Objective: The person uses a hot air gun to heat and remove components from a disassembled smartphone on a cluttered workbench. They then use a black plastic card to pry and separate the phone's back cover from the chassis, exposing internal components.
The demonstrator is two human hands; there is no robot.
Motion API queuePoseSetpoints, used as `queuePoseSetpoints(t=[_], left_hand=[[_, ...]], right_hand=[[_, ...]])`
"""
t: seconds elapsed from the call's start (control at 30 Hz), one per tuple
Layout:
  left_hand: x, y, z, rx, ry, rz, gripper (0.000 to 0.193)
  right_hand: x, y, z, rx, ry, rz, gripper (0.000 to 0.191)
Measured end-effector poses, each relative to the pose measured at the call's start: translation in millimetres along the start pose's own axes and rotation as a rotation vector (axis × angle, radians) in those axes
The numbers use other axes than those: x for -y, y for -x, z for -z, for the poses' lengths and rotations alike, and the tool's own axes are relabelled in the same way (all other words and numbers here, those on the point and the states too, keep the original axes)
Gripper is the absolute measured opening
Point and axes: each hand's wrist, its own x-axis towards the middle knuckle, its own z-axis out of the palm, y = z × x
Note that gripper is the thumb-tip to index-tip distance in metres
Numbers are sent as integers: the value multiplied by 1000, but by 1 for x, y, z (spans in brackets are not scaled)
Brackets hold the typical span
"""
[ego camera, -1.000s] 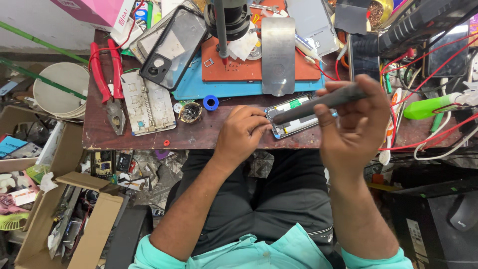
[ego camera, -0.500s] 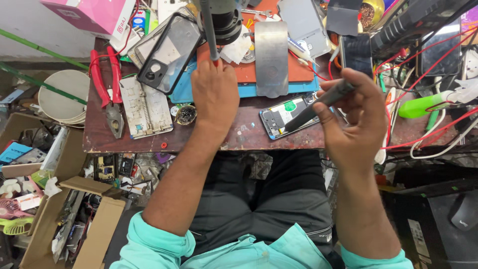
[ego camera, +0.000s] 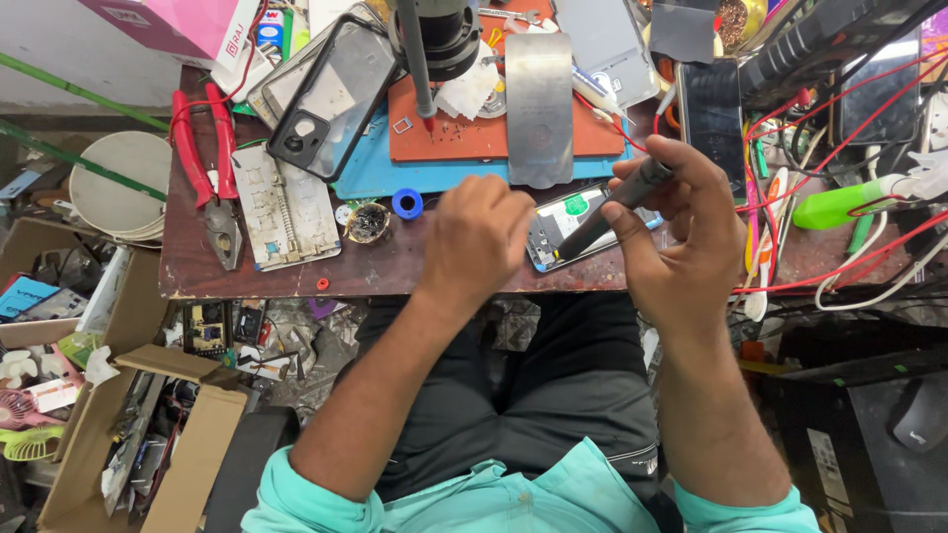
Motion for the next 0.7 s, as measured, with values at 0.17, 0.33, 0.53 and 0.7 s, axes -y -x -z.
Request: queuePoseSetpoints(t=[0.17, 0.33, 0.53, 0.7], left_hand=[[-8, 11, -5, 71, 122, -30, 17], [-4, 15, -9, 69, 163, -30, 16], [-4, 16, -10, 62, 166, -14, 12], [-5, 16, -7, 67, 161, -15, 13]], right_hand=[[-1, 1, 2, 4, 13, -10, 55], [-1, 1, 3, 5, 2, -18, 55], [0, 1, 3, 11, 10, -20, 55], [2, -1, 5, 46, 4, -6, 55]])
